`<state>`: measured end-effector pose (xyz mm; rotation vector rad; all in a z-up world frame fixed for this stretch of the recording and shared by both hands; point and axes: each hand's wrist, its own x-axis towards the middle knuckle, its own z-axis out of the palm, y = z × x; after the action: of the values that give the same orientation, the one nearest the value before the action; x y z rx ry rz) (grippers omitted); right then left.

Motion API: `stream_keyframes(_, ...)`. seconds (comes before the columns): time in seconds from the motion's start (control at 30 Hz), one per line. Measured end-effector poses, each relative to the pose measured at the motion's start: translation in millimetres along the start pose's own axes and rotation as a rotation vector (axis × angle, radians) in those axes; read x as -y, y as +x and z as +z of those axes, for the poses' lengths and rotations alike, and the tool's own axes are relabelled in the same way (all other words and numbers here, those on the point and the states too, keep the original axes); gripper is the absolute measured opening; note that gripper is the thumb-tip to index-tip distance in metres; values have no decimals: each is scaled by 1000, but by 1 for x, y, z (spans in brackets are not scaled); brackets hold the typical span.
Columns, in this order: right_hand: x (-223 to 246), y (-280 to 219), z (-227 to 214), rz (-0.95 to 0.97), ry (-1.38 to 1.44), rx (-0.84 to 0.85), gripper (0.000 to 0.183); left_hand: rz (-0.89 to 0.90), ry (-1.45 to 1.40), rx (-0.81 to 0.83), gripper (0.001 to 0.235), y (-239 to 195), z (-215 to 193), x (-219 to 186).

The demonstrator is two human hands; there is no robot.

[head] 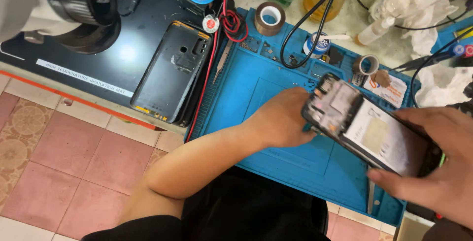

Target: The person holds and rotates a small circuit board, then uses a small brush to clean its surface. They repeatedly wipe and inspect the board while handling it with both hands on a blue work mat.

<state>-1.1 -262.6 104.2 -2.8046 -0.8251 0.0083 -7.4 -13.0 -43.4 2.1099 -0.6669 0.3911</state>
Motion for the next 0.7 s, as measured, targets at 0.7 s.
stream_keyframes(0.7,134,109,117,12,-143,-13,80,-127,-467,88,54,-106,-42,-48)
